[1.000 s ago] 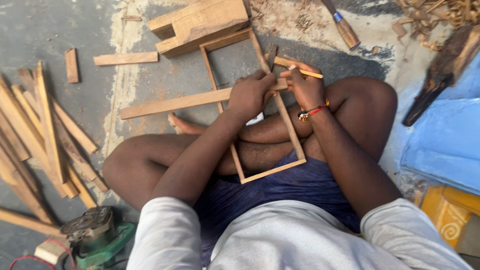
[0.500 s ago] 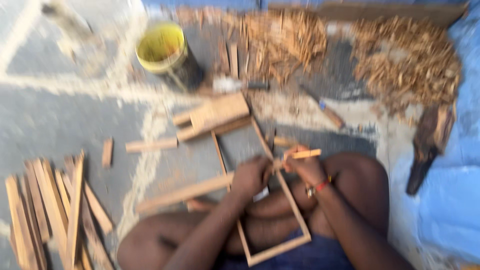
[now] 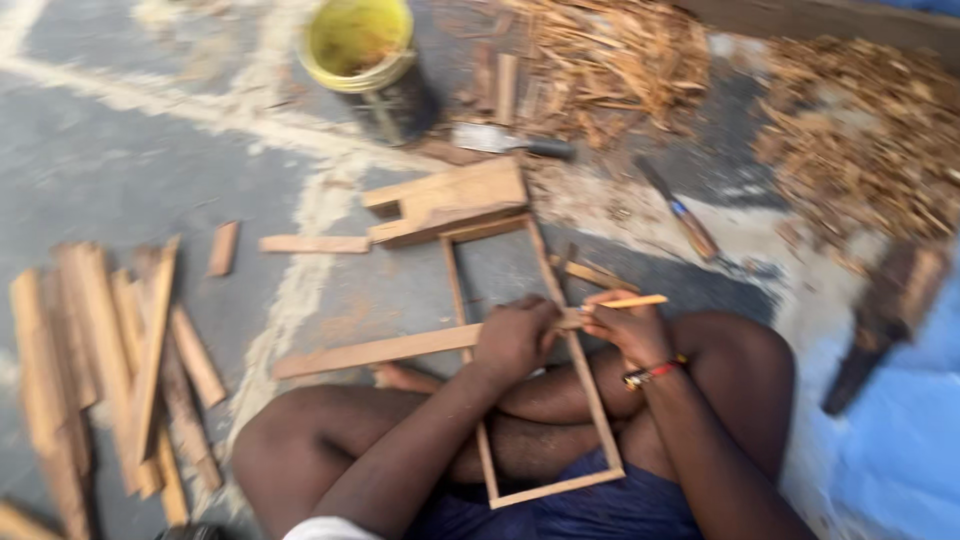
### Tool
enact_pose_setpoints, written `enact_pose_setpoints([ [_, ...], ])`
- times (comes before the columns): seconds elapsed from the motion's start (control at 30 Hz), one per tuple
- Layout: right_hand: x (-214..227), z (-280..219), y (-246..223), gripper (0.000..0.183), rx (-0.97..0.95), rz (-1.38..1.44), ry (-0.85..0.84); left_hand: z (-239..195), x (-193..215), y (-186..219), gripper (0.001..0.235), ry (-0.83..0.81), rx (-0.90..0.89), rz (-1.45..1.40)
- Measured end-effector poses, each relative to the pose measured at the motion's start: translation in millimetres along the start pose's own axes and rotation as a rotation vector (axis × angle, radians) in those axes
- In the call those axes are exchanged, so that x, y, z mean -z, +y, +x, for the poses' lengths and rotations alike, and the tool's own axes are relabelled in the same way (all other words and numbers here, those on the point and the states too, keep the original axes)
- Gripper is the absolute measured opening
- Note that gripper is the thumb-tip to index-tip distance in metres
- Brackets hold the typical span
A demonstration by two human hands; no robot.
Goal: The person assembles a small wooden frame by hammering nails into the joints of wooden slats. They use a hammer and nails to secure the pieces together, then mark the wood with a pencil.
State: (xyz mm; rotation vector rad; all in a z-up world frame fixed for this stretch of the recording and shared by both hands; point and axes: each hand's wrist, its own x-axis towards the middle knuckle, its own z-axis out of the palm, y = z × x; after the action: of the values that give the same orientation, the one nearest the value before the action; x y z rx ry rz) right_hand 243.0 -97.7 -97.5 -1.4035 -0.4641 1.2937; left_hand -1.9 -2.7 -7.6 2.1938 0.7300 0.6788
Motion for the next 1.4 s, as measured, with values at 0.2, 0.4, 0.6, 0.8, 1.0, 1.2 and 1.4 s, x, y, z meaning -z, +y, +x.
enact_pose_setpoints([
  [0.2, 9, 6, 8, 0.015, -0.006, -0.099, 0.064, -3, 4, 10, 0.023, -0.037, 0.067, 0.057],
  [0.4, -3, 7, -2, 0.013, -0.020, -0.142, 0.100, -2, 10, 13, 0.023, -0.078, 0.106, 0.080],
  [0.6, -4, 4, -8, 0.013, 0.063, -0.082, -0.025, -1, -1, 4, 0.026, -0.058, 0.072, 0.068],
  [0.8, -21, -15, -26, 0.010, 0.060, -0.165, 0.079, 0, -4, -1, 0.024, -0.066, 0.065, 0.054],
  [1.0, -52, -28, -51, 0.006, 0.039, -0.194, 0.167, 5, 9, 11, 0.027, -0.105, 0.095, 0.054],
  [1.2, -46, -25, -42, 0.006, 0.038, -0.194, 0.159, 4, 4, 5, 0.026, -0.135, 0.110, 0.091],
  [1.4, -10, -3, -8, 0.015, 0.078, -0.092, 0.051, -2, -13, -8, 0.028, -0.110, 0.110, 0.101],
])
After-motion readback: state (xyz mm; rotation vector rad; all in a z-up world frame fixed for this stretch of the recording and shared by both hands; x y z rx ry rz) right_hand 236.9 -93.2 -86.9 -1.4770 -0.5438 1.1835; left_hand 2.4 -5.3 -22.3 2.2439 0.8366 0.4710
